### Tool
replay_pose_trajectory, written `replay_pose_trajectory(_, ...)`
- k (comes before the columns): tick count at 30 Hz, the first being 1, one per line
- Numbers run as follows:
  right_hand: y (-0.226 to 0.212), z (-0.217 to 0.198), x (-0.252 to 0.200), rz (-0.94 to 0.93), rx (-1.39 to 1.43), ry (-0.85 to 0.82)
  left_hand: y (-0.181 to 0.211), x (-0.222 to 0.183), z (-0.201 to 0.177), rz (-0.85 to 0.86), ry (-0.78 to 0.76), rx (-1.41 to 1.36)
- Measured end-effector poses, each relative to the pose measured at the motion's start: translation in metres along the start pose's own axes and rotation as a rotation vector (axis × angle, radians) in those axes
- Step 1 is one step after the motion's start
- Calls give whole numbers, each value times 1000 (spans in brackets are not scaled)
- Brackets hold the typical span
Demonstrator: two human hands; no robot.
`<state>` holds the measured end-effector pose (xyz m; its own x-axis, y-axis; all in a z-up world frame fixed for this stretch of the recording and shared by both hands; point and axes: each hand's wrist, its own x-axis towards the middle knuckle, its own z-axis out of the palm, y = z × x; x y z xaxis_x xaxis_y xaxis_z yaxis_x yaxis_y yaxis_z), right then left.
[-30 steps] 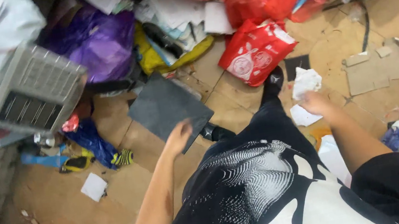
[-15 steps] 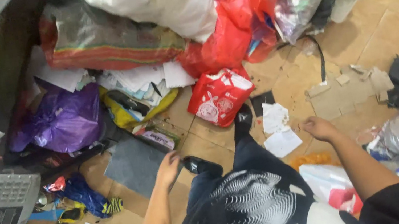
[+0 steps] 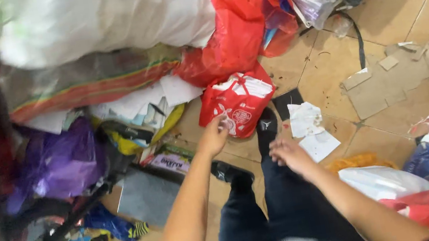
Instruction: Weighing different bags of recycling on a digital scale and recording the weight in a notebook.
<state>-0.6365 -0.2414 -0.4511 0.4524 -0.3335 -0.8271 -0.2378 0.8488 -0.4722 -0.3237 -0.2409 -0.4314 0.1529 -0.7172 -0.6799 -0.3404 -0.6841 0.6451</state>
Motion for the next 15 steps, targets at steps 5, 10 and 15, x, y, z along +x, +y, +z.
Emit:
replay_pose_trajectory(5, 84, 40, -3, 178, 5, 50, -49, 47, 34, -115, -105, 396)
replay_pose_trajectory(10, 135, 55, 34, 152, 201, -69, -103, 111, 81, -127, -154, 642)
replay_pose_trajectory(15, 123, 33, 84, -22, 31, 49, -92, 194, 97, 99, -46, 888)
